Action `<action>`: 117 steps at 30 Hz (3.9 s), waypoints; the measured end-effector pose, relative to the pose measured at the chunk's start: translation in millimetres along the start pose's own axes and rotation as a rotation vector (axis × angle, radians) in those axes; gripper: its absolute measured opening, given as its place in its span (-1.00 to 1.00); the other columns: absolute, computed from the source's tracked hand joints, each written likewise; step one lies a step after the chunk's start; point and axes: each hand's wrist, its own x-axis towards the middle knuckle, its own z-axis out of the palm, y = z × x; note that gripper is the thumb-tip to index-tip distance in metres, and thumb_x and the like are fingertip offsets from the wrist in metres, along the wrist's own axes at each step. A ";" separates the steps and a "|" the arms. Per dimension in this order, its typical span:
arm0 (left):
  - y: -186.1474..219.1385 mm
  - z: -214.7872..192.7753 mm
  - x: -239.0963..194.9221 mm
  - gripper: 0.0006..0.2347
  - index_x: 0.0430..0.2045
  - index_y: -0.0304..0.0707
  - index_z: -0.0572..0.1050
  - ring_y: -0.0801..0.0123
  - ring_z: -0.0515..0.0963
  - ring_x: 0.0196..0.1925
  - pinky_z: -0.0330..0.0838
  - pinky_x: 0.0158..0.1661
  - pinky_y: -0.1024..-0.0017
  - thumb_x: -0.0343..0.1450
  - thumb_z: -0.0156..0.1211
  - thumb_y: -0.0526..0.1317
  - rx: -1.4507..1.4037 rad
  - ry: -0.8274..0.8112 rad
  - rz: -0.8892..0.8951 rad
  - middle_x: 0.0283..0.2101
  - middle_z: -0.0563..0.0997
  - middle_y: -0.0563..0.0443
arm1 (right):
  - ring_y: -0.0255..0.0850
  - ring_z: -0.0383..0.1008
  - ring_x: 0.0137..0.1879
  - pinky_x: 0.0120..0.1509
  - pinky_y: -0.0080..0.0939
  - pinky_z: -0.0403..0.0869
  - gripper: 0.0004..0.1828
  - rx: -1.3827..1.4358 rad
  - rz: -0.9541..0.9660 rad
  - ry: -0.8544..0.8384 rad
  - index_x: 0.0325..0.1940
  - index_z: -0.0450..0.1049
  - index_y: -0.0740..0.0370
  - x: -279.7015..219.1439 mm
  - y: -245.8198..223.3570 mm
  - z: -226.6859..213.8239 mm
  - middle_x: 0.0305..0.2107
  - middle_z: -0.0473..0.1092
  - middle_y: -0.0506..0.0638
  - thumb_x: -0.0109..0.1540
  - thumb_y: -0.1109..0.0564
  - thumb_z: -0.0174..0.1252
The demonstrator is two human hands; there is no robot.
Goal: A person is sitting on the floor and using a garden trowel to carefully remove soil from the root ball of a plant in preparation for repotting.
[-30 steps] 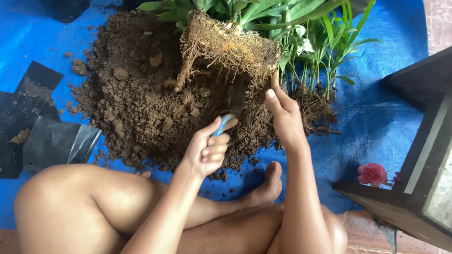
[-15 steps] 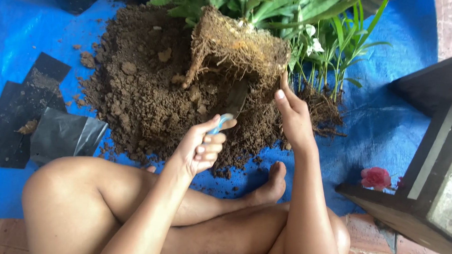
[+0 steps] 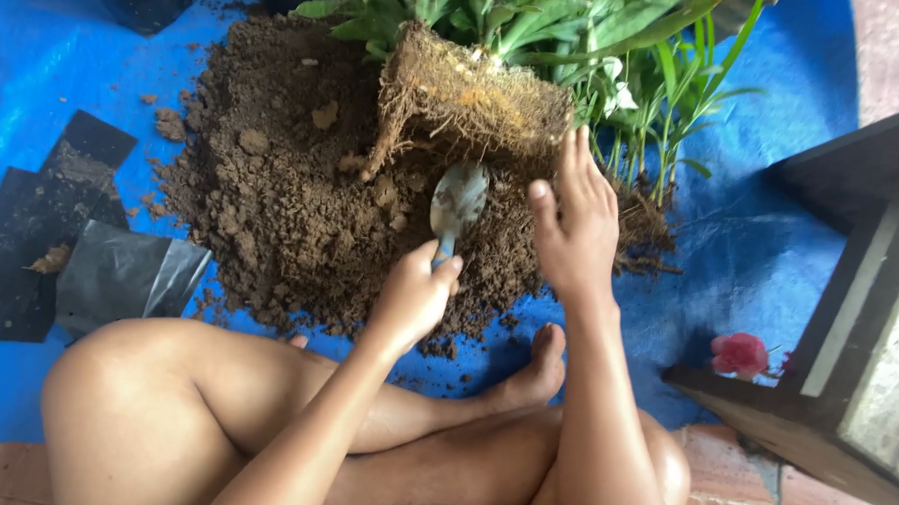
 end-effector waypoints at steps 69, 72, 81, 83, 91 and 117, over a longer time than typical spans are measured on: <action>-27.1 -20.9 2.2 -0.51 0.28 -0.39 0.25 0.25 0.58 -0.52 0.48 -0.62 0.49 0.38 0.03 -0.48 0.612 0.213 0.448 -0.12 0.54 -0.46 | -0.07 0.17 0.43 0.58 0.04 -0.10 -0.50 -0.221 -0.258 -0.035 0.39 0.33 0.19 18.7 0.0 -2.2 0.29 0.25 0.10 0.39 -0.03 0.00; -43.0 -7.6 14.1 -0.47 0.25 -0.42 0.27 0.26 0.56 -0.53 0.41 -0.64 0.50 0.31 0.07 -0.54 0.677 0.196 0.494 -0.12 0.52 -0.50 | -0.06 0.19 0.42 0.57 0.02 -0.08 -0.50 -0.202 -0.246 -0.038 0.38 0.34 0.20 21.4 -2.4 -2.0 0.28 0.26 0.11 0.39 -0.01 0.01; -35.7 -10.2 13.5 -0.37 0.33 -0.37 0.16 0.38 0.49 -0.64 0.34 -0.71 0.52 0.29 0.02 -0.61 0.590 0.153 0.509 -0.02 0.46 -0.60 | -0.05 0.11 0.46 0.59 0.02 -0.17 -0.47 -0.112 -0.148 -0.113 0.41 0.28 0.21 19.0 -7.2 -7.9 0.33 0.19 0.10 0.38 -0.01 0.01; -35.0 -11.8 17.8 -0.36 0.34 -0.39 0.13 0.39 0.50 -0.64 0.34 -0.71 0.52 0.28 0.03 -0.60 0.625 0.156 0.508 -0.02 0.46 -0.61 | -0.05 0.11 0.46 0.59 0.02 -0.18 -0.47 -0.097 -0.132 -0.121 0.41 0.27 0.22 19.5 -11.2 -10.3 0.33 0.18 0.10 0.38 0.00 0.01; -25.3 -18.5 5.8 -0.40 0.30 -0.44 0.21 0.37 0.52 -0.66 0.35 -0.73 0.53 0.28 0.04 -0.60 0.653 0.173 0.494 -0.05 0.48 -0.58 | -0.01 0.08 0.47 0.58 0.06 -0.15 -0.45 -0.084 -0.135 -0.141 0.43 0.24 0.21 16.1 -12.8 -9.6 0.35 0.16 0.12 0.38 0.00 0.01; -52.7 -18.7 15.9 -0.43 0.25 -0.42 0.31 0.30 0.54 -0.65 0.37 -0.73 0.53 0.26 0.06 -0.57 0.697 0.295 0.613 -0.14 0.51 -0.44 | -0.01 0.03 0.50 0.58 0.08 -0.15 -0.43 -0.106 -0.102 -0.186 0.44 0.22 0.22 15.6 -18.0 -13.7 0.38 0.10 0.12 0.38 -0.03 0.00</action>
